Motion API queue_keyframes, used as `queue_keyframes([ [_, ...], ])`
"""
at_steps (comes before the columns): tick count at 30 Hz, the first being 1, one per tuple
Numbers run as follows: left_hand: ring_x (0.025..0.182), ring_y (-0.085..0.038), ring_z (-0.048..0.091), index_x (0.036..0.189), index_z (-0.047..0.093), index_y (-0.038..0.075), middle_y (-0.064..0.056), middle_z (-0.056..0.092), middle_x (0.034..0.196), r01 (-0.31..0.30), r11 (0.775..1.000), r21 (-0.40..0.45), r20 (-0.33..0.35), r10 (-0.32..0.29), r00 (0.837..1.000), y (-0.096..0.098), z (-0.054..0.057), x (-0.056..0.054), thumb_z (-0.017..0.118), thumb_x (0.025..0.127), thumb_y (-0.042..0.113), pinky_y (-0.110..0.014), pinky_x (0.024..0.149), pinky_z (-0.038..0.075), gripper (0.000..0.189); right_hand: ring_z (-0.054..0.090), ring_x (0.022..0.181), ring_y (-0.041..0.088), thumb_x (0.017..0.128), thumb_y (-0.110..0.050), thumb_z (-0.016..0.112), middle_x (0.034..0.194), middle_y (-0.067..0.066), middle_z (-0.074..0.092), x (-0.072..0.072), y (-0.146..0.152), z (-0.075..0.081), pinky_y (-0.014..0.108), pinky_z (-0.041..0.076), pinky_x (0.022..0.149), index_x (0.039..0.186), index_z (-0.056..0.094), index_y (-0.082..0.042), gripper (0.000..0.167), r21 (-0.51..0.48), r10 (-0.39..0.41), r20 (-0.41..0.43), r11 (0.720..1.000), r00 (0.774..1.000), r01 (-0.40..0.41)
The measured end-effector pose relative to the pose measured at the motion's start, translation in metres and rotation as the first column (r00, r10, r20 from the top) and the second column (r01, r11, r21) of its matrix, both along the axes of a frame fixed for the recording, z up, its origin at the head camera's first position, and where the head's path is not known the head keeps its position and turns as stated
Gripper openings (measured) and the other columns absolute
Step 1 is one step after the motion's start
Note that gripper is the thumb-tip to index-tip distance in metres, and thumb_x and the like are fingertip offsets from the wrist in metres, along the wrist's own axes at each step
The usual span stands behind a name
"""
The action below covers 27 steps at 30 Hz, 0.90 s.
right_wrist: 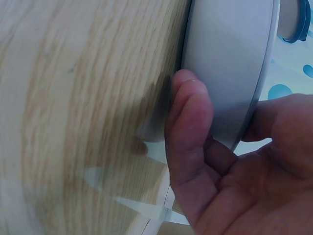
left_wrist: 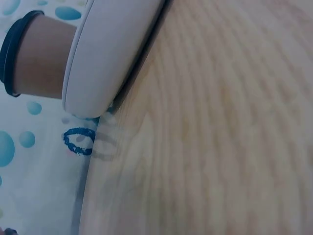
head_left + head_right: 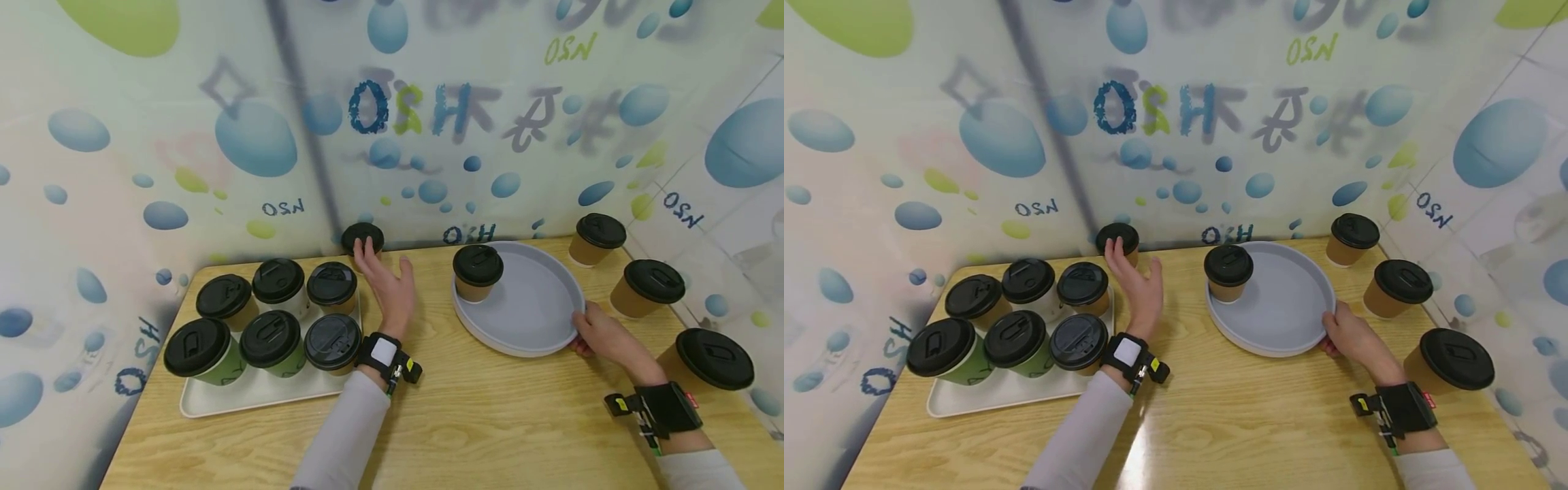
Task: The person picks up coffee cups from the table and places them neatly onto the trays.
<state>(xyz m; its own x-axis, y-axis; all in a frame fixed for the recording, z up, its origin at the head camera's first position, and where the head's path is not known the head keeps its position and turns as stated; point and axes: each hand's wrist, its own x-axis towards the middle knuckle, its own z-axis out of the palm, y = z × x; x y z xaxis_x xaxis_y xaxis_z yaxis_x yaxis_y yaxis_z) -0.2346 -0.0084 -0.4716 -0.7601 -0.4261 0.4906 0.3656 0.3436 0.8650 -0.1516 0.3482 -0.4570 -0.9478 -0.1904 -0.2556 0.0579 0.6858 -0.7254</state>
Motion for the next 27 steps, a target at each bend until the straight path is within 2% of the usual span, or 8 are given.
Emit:
queue_keyframes([
  [4,0.158,-0.029,0.008,0.163,0.021,0.003,-0.016,-0.001,0.172,-0.014,0.999,0.031,0.045,0.012,0.999,-0.002,0.000,-0.004,0.064,0.100,0.016,-0.048,0.121,0.028,0.077,0.059,0.061,0.022,0.108,-0.003,0.025,0.076,0.010,0.059,0.000,0.000,0.000,0.032,0.053,0.052,0.137,0.022,0.024,0.041,0.013,-0.009,0.006,1.000,1.000,0.009],
  [7,0.159,-0.028,0.004,0.165,0.016,0.005,-0.017,-0.009,0.172,-0.034,0.998,0.062,0.080,0.029,0.996,-0.003,0.000,-0.006,0.066,0.100,0.016,-0.047,0.122,0.026,0.083,0.059,0.061,0.021,0.108,-0.004,0.025,0.076,0.010,0.060,0.000,0.001,-0.001,0.032,0.054,0.052,0.136,0.023,0.025,0.040,0.018,-0.018,0.005,1.000,1.000,0.017],
  [13,0.159,-0.030,0.005,0.167,0.011,0.009,-0.019,-0.014,0.171,-0.087,0.988,0.130,0.128,0.070,0.989,-0.007,0.000,-0.014,0.067,0.100,0.019,-0.046,0.122,0.027,0.088,0.059,0.060,0.021,0.109,-0.005,0.024,0.076,0.010,0.060,-0.001,0.002,-0.004,0.031,0.053,0.051,0.134,0.026,0.025,0.039,0.014,-0.010,-0.014,1.000,1.000,0.010],
  [16,0.158,-0.031,0.007,0.167,0.010,0.009,-0.020,-0.011,0.171,-0.089,0.981,0.171,0.151,0.063,0.986,-0.009,0.000,-0.017,0.068,0.100,0.023,-0.048,0.123,0.025,0.089,0.059,0.060,0.020,0.109,-0.005,0.024,0.076,0.011,0.060,-0.001,0.001,-0.004,0.031,0.053,0.051,0.134,0.025,0.025,0.039,0.009,-0.003,-0.019,1.000,1.000,0.003],
  [19,0.158,-0.033,0.011,0.166,0.014,0.008,-0.021,-0.001,0.172,-0.101,0.977,0.189,0.158,0.071,0.985,-0.009,-0.001,-0.017,0.069,0.098,0.022,-0.049,0.122,0.026,0.088,0.059,0.060,0.020,0.109,-0.005,0.024,0.076,0.011,0.060,-0.001,0.001,-0.004,0.031,0.053,0.051,0.135,0.024,0.025,0.039,0.000,0.001,-0.020,1.000,1.000,-0.001],
  [24,0.150,-0.034,0.029,0.163,0.022,0.006,-0.022,0.020,0.164,-0.129,0.974,0.184,0.147,0.103,0.984,-0.001,-0.004,-0.015,0.072,0.095,0.020,-0.048,0.115,0.036,0.085,0.059,0.058,0.020,0.109,-0.005,0.024,0.075,0.011,0.060,-0.001,0.001,-0.005,0.031,0.053,0.050,0.136,0.023,0.024,0.039,-0.011,-0.015,-0.011,1.000,1.000,0.015],
  [27,0.144,-0.034,0.034,0.162,0.024,0.006,-0.021,0.026,0.156,-0.136,0.972,0.191,0.134,0.111,0.985,0.003,-0.005,-0.014,0.075,0.094,0.018,-0.046,0.113,0.038,0.086,0.059,0.058,0.020,0.109,-0.004,0.023,0.075,0.011,0.060,-0.002,0.001,-0.006,0.031,0.053,0.050,0.135,0.023,0.024,0.039,-0.011,-0.012,-0.015,1.000,1.000,0.011],
])
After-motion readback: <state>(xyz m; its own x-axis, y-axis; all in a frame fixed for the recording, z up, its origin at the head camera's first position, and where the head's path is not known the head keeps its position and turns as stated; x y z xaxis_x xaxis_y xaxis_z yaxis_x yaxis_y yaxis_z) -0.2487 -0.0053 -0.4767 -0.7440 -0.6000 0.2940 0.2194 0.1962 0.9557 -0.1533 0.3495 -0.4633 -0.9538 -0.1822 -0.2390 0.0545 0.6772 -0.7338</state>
